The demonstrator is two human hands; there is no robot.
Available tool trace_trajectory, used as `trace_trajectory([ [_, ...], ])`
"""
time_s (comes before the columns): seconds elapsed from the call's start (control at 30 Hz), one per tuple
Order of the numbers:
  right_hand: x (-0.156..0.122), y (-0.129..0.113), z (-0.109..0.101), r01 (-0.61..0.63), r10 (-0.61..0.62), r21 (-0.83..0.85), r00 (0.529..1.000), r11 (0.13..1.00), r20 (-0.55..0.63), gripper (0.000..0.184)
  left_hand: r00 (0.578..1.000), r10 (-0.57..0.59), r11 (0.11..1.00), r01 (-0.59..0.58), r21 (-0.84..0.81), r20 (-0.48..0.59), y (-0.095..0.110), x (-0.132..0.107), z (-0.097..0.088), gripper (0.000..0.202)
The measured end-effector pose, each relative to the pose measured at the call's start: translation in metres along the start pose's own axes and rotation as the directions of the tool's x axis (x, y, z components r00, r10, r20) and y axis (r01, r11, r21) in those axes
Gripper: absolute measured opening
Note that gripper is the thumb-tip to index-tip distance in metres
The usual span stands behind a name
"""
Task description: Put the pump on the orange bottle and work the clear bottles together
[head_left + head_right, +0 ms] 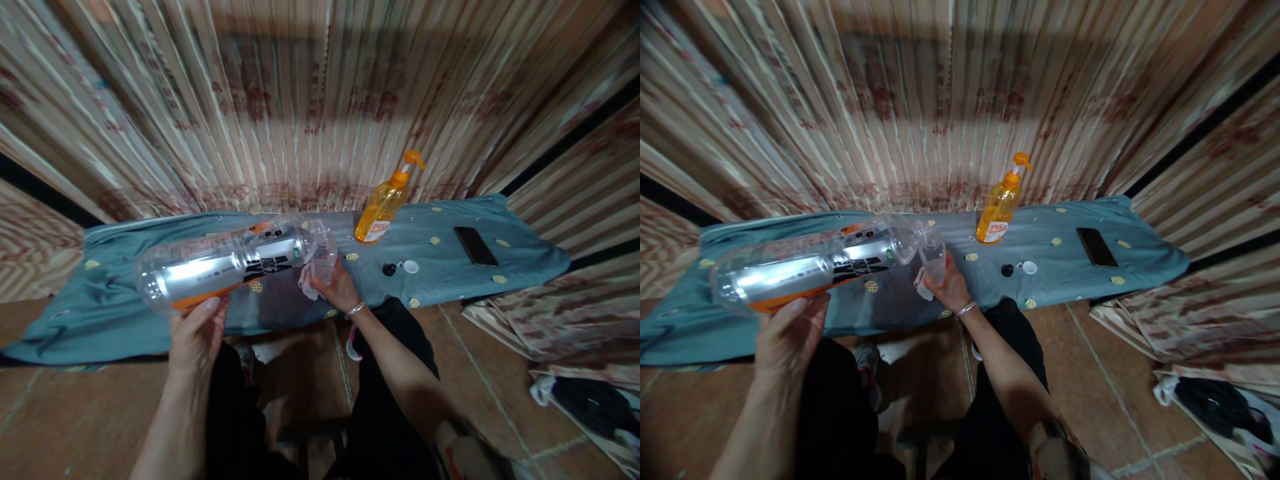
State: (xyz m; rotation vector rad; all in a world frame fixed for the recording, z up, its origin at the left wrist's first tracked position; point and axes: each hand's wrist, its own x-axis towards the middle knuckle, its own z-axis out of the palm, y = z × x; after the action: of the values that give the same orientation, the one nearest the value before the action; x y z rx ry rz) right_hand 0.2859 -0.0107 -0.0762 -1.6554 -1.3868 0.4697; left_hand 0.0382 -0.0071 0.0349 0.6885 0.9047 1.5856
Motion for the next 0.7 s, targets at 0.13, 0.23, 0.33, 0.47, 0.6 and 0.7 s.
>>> trace_trajectory([
  [0.13, 0.0, -0.003, -0.0019, -0.02, 0.02, 0.006, 1.0, 1.0, 0.012, 0.074, 1.0, 0.017, 1.0, -0.017, 0.01, 0.026, -0.0007, 0.0009, -0.0022, 0.04],
  [0.23, 0.0002, -0.0035, -0.0022, -0.012, 0.011, 0.01, 1.0, 1.0, 0.014, 0.074, 1.0, 0.005, 1.0, -0.005, -0.001, 0.007, 0.0001, 0.0008, -0.0008, 0.042],
  [0.33, 0.0003, -0.0026, -0.002, 0.002, -0.003, 0.023, 1.0, 1.0, 0.015, 0.076, 1.0, 0.005, 1.0, -0.005, -0.03, -0.015, 0.0005, 0.001, 0.0009, 0.047],
  [0.47, 0.0002, -0.0019, -0.0017, 0.002, -0.003, 0.04, 1.0, 0.999, 0.02, 0.079, 1.0, 0.009, 0.999, -0.008, -0.049, 0.02, -0.0005, 0.0016, 0.0007, 0.052],
  [0.6, 0.0004, -0.0027, -0.0013, 0.002, -0.002, 0.014, 1.0, 1.0, 0.008, 0.075, 1.0, 0.013, 0.998, -0.013, -0.059, 0.004, -0.0004, 0.0008, 0.0022, 0.052],
  [0.7, 0.0003, -0.0022, -0.0008, -0.005, 0.005, 0.005, 1.0, 1.0, -0.001, 0.074, 1.0, -0.003, 0.999, 0.002, -0.05, -0.018, 0.0007, -0.0002, 0.0045, 0.052],
])
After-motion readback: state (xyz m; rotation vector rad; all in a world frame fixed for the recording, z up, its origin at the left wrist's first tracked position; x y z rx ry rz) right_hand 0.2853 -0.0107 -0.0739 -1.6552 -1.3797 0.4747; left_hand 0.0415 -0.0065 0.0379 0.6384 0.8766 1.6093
